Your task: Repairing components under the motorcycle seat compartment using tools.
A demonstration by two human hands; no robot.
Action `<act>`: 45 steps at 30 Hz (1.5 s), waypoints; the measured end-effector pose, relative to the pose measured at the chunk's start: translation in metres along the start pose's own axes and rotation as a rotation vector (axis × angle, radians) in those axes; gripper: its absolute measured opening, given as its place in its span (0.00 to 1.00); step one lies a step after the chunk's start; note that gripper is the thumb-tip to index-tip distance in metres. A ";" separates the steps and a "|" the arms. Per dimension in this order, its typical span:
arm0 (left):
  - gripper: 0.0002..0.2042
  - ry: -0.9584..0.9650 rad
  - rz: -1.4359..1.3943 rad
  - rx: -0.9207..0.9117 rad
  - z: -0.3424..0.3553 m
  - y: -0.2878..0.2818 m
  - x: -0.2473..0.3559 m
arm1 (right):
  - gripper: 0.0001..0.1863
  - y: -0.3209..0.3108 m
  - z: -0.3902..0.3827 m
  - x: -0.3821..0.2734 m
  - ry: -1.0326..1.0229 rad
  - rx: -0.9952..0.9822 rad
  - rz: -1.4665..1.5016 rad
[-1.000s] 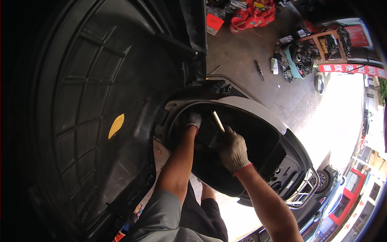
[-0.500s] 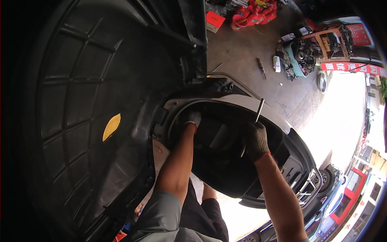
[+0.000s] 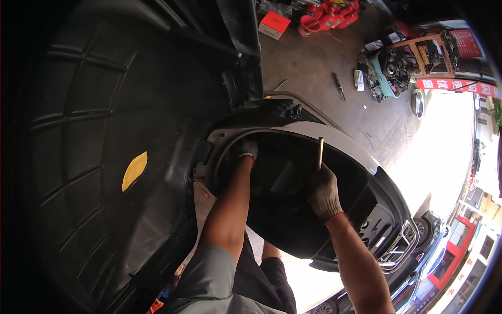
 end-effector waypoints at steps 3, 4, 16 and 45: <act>0.14 0.029 0.054 -0.054 0.003 0.015 -0.005 | 0.08 0.009 -0.014 -0.020 -0.104 -0.025 -0.310; 0.14 0.039 0.071 -0.072 0.006 0.019 -0.006 | 0.08 0.016 -0.018 -0.023 -0.159 -0.050 -0.461; 0.14 0.164 0.246 -0.248 0.015 0.061 -0.015 | 0.13 0.048 -0.050 -0.012 -0.306 -0.121 -0.630; 0.24 -0.411 -0.401 0.148 -0.049 -0.009 0.000 | 0.12 0.039 -0.005 -0.068 -0.135 -0.137 -0.599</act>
Point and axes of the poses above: each hand's wrist, its own z-axis towards the middle knuckle, its own y-axis out of the palm, x = y × z, the point moved 5 cm from there along z, towards the middle knuckle, and after that the axes turned 3 degrees about y, right-handed, at the moved point
